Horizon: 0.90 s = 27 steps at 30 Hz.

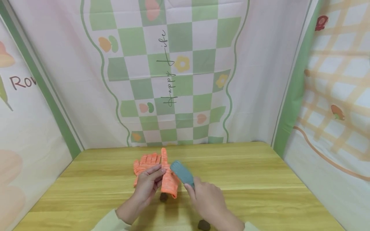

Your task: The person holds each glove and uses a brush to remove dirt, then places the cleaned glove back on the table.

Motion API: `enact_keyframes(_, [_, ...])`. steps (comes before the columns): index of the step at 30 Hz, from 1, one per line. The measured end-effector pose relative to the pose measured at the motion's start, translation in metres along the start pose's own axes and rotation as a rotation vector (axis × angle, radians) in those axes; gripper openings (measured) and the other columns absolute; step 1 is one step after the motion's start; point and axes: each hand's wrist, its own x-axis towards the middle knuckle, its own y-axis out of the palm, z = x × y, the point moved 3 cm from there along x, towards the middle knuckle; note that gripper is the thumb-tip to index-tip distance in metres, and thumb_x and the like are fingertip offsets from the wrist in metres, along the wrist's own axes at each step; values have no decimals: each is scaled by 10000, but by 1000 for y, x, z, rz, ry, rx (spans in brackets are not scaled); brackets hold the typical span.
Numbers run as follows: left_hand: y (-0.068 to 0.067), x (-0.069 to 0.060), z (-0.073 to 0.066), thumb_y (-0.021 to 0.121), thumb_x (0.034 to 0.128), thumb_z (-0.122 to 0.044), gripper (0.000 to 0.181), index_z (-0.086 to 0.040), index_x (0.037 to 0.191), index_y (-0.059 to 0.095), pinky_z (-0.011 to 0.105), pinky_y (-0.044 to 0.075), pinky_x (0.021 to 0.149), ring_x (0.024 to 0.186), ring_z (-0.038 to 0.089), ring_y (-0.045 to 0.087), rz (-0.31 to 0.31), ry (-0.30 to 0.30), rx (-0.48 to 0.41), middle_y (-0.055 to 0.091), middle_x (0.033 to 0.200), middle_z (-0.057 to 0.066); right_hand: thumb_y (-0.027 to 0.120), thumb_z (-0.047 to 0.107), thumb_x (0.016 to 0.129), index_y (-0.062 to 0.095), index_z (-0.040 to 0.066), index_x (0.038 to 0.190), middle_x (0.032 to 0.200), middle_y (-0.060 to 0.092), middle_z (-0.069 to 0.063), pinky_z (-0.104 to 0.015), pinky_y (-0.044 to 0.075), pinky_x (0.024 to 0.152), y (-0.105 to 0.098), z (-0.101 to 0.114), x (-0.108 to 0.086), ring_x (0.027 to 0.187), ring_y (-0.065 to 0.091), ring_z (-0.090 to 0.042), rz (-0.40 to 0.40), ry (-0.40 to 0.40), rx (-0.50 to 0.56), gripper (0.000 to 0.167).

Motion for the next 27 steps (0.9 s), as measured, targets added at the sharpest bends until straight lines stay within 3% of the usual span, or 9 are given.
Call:
enact_keyframes(16, [0, 1, 2, 643, 906, 16, 380, 127, 1257, 547, 218, 570, 689, 749, 91, 672, -10, -14, -15, 714, 885, 64, 555, 359, 996, 496, 145, 809, 536, 369, 75, -222, 287, 389, 9, 0, -2, 427, 338, -72, 26, -11, -27, 289])
enact_keyframes(27, [-1, 3, 1, 646, 885, 44, 334, 130, 1203, 587, 209, 570, 654, 737, 115, 681, -17, -11, -25, 713, 865, 77, 563, 351, 991, 529, 133, 825, 551, 386, 72, -227, 310, 391, 15, -13, -5, 447, 357, -81, 49, 7, -46, 276])
